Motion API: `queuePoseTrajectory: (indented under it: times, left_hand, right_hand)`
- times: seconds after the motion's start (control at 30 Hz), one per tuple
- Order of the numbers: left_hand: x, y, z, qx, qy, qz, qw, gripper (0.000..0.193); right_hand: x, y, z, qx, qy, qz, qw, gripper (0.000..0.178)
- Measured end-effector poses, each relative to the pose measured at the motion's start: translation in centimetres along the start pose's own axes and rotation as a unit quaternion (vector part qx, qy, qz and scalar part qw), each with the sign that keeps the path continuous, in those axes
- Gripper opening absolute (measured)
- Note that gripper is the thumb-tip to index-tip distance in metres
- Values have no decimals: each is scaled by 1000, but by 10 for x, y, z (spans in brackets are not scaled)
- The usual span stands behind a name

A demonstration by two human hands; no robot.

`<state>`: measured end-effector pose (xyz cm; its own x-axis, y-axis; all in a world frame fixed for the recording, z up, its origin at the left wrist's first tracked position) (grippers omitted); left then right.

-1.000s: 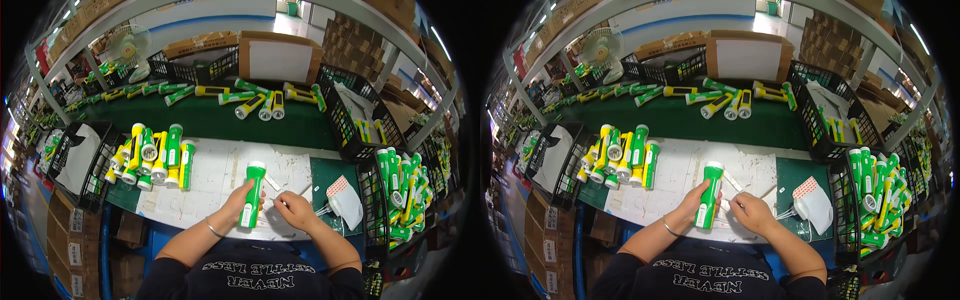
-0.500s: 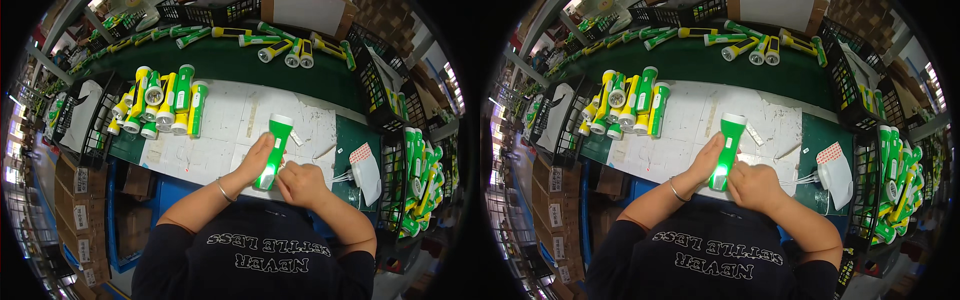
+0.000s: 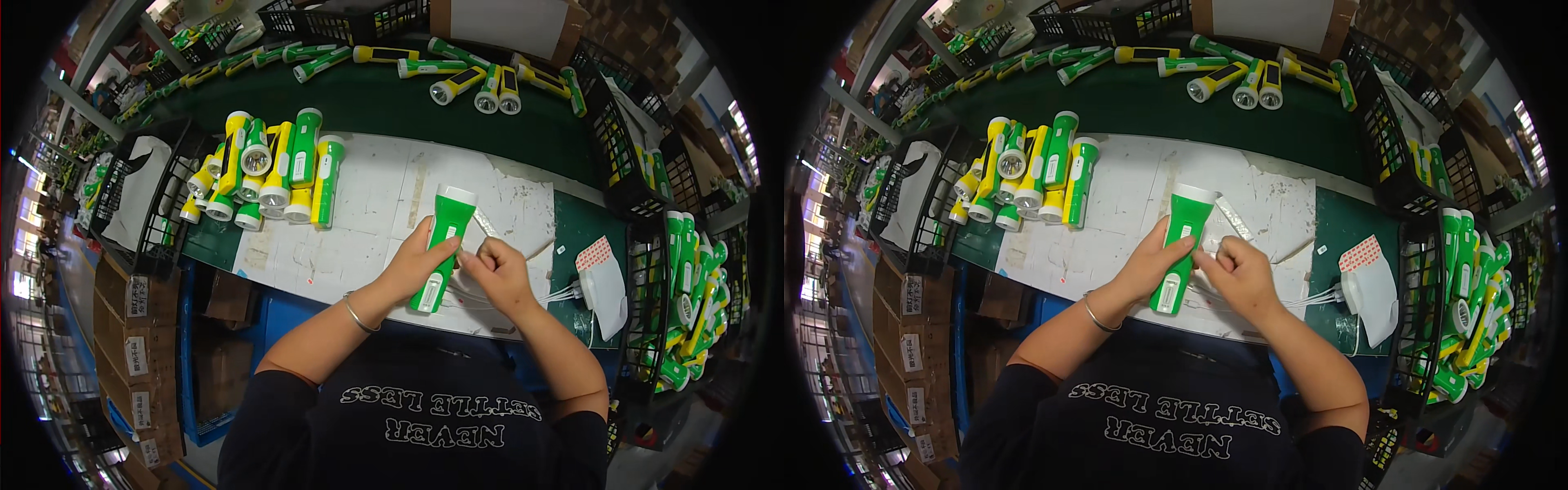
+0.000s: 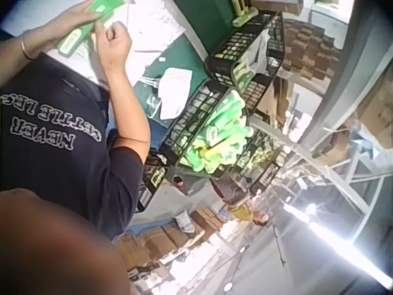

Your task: Assembling flashlights by fitting component parts, applying stickers, and verifying functionality at a factory workstation.

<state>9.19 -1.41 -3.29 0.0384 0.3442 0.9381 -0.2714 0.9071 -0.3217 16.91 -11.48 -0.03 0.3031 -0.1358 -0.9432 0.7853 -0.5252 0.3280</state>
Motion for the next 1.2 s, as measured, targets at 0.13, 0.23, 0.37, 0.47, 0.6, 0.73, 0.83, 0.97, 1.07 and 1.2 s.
queuePoseTrajectory:
  times: [0.13,0.23,0.37,0.47,0.6,0.73,0.83,0.97,1.07,1.2]
  left_hand:
    - [2,4,6,-20,1,-83,996,36]
    - [26,-5,14,-26,-31,-336,941,41]
    - [48,-12,32,-45,-156,-549,820,44]
    - [46,13,34,-88,-27,-597,797,38]
    - [46,39,43,-87,4,-612,786,34]
    - [40,26,39,-139,38,-554,820,42]
    - [30,12,30,-176,36,-495,850,52]
    - [25,15,28,-168,51,-421,890,58]
    - [18,22,26,-125,38,-382,915,60]
    - [13,31,23,-45,9,-342,939,63]
  right_hand:
    - [-3,29,-12,-6,-25,-49,998,35]
    - [-9,36,-18,-47,-38,4,998,33]
    - [-15,28,-15,-175,-89,51,979,62]
    - [-6,35,-6,-185,-117,-2,976,63]
    - [1,41,-4,-159,-118,-52,979,65]
    - [1,29,-9,-181,-104,-74,975,66]
    - [-2,12,-13,-227,-81,-67,968,67]
    - [7,6,-15,-203,-105,-117,966,63]
    - [30,3,-16,-93,-74,232,965,40]
    - [25,-21,-11,-53,4,353,934,24]
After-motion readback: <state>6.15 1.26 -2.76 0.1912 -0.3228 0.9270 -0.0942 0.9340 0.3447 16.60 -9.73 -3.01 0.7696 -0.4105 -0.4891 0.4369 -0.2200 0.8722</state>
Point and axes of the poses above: each hand's wrist, its own z-axis away from the middle knuckle, its own y-axis out of the back of the hand, x = y × z, the point moved 8 cm from there along -z, towards the middle knuckle, and after that the axes turned 6 degrees about -x, right-handed, at the moved point
